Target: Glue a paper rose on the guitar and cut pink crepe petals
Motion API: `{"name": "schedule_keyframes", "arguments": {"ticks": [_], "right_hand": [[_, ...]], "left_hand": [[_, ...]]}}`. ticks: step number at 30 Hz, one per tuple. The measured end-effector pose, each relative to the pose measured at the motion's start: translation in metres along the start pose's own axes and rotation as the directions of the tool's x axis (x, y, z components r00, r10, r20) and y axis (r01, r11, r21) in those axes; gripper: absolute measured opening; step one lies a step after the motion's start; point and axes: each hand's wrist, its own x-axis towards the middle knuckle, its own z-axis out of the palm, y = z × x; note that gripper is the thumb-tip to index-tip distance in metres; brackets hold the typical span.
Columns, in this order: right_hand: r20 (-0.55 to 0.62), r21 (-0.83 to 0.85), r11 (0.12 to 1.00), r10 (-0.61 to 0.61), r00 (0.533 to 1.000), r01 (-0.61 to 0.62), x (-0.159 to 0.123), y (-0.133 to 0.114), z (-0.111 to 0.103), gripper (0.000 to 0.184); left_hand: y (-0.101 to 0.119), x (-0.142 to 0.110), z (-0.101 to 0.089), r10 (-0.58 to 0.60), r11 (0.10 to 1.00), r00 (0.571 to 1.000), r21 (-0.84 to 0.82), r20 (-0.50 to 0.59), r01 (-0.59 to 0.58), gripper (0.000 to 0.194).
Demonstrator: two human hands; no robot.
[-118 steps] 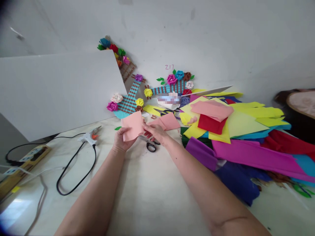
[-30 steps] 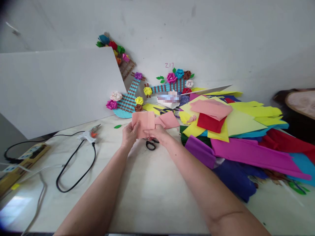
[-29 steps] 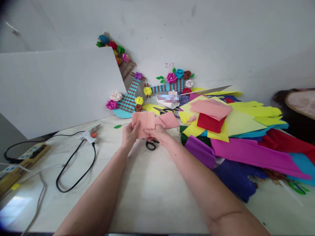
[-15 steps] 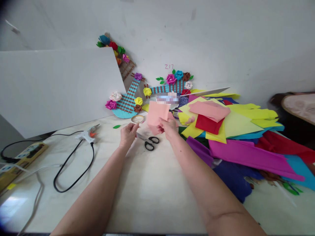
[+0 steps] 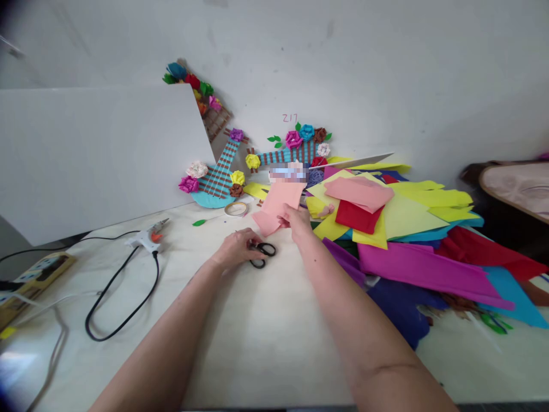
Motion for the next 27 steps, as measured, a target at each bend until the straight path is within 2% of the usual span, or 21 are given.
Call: {"name": "schedule_keyframes", "arguments": {"ticks": [3,5,8,10,11,12,15,17,20,23,27], "right_hand": [[-0.004,0.001,1.0,-0.009,1.0,0.009,0.001,-0.002,0.0,0.006],[0.018,-0.016,1.0,-0.017,1.0,0.017,-0.001,-0.003,0.0,0.009],[0.097,-0.054,0.998,-0.032,0.995,0.037,-0.005,-0.003,0.002,0.015],[0.142,-0.08,0.996,-0.024,0.99,0.036,-0.007,-0.002,0.004,0.017],[0.147,-0.09,0.995,-0.018,0.989,0.032,-0.008,-0.001,0.005,0.017],[0.148,-0.097,0.995,-0.013,0.989,0.028,-0.009,0.0,0.006,0.017],[0.123,-0.093,0.995,-0.016,0.992,0.027,-0.009,0.002,0.008,0.02],[0.087,-0.062,0.998,-0.012,0.996,0.018,-0.008,0.004,0.009,0.02],[0.042,0.012,1.0,-0.003,0.999,0.003,-0.008,0.008,0.01,0.017],[-0.004,0.053,0.999,0.004,1.0,-0.004,-0.01,0.019,0.015,0.014],[-0.033,0.014,1.0,-0.001,0.999,0.002,-0.012,0.045,0.024,0.014]], "left_hand": [[0.01,0.0,0.003,0.073,0.992,0.997,-0.104,0.04,-0.068,0.043],[0.017,-0.001,0.007,0.107,0.964,0.993,-0.249,0.053,-0.09,0.045],[0.023,-0.003,0.013,0.151,0.814,0.986,-0.574,0.074,-0.081,0.046],[0.023,-0.004,0.014,0.156,0.728,0.987,-0.68,0.046,-0.084,0.037],[0.021,-0.005,0.013,0.132,0.738,0.991,-0.669,0.009,-0.092,0.03],[0.019,-0.005,0.012,0.091,0.784,0.995,-0.613,-0.041,-0.097,0.025],[0.009,-0.002,0.009,-0.024,0.956,0.974,-0.29,-0.227,-0.044,0.019],[0.003,0.0,0.011,0.001,0.996,0.961,-0.091,-0.277,-0.027,0.025],[-0.002,0.002,0.017,0.055,0.997,0.983,0.071,-0.178,-0.043,0.041],[-0.003,0.001,0.023,0.033,0.989,0.997,0.145,-0.064,-0.024,0.045],[-0.002,-0.001,0.022,0.011,0.979,0.998,0.205,-0.063,0.002,0.045]]}}
